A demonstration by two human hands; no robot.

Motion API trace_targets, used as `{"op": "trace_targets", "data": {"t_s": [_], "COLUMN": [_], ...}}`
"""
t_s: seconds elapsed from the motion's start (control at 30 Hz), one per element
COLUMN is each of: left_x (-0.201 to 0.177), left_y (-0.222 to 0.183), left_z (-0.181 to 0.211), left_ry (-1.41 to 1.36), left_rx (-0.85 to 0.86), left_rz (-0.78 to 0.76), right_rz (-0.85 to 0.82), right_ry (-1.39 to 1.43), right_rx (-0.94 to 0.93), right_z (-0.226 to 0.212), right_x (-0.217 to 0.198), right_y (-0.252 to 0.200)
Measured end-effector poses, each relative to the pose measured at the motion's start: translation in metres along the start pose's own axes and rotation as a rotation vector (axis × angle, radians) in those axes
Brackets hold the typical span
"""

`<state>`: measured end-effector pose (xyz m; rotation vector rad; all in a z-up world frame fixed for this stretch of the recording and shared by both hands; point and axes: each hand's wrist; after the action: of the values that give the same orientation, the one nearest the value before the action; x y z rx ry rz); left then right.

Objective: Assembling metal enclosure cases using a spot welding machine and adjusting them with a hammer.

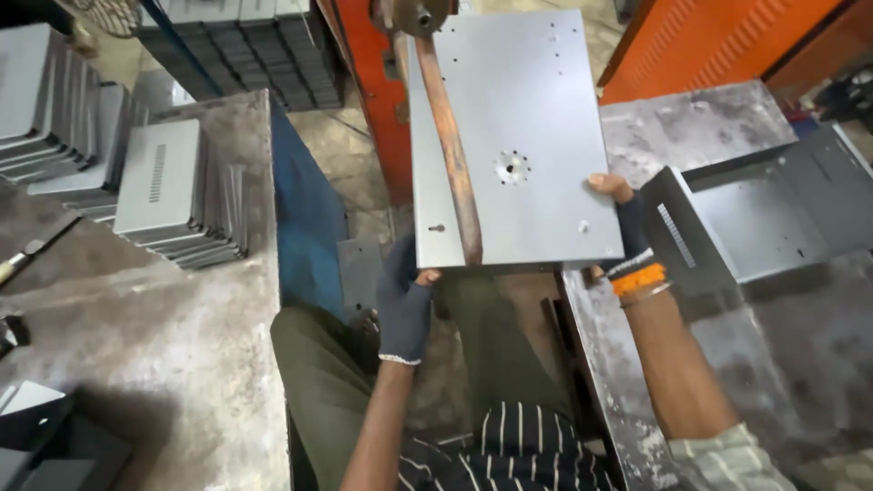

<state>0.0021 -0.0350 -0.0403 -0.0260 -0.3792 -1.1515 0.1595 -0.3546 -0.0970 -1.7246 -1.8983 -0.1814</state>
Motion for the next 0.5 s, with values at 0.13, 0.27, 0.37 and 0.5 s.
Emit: {"op": "trace_targets", "data": {"t_s": [0.13,0.27,0.37,0.5], "left_x": [-0.024,-0.028,-0.042,-0.053], "left_y": [0.004,0.002,0.017,0.015], "left_z": [-0.015,-0.004,-0.018,-0.007], "left_ry": [0.006,0.186,0.243,0.191], "left_rx": [0.028,0.16,0.195,0.048], "left_rz": [0.026,0.077,0.157,0.166], "right_rz": [0.019,0.042,0.012,0.026], "right_ry": [0.068,0.104,0.119,0.149], "right_rx": [-0.051,-0.064,-0.059,-0.048], "right_z": [0.015,-0.01,-0.01,0.009], "right_x": [-0.015,0.052,0.082,0.079], "right_y": [0.02,-0.016,-0.011,-0.018]}}
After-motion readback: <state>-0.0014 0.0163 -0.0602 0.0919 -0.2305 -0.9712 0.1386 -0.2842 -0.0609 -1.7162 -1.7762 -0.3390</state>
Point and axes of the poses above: each hand's wrist, its own y-axis towards the middle knuckle, its own x-axis out of the palm, z = x × y, and after that the axes turned 8 degrees about z, right-handed
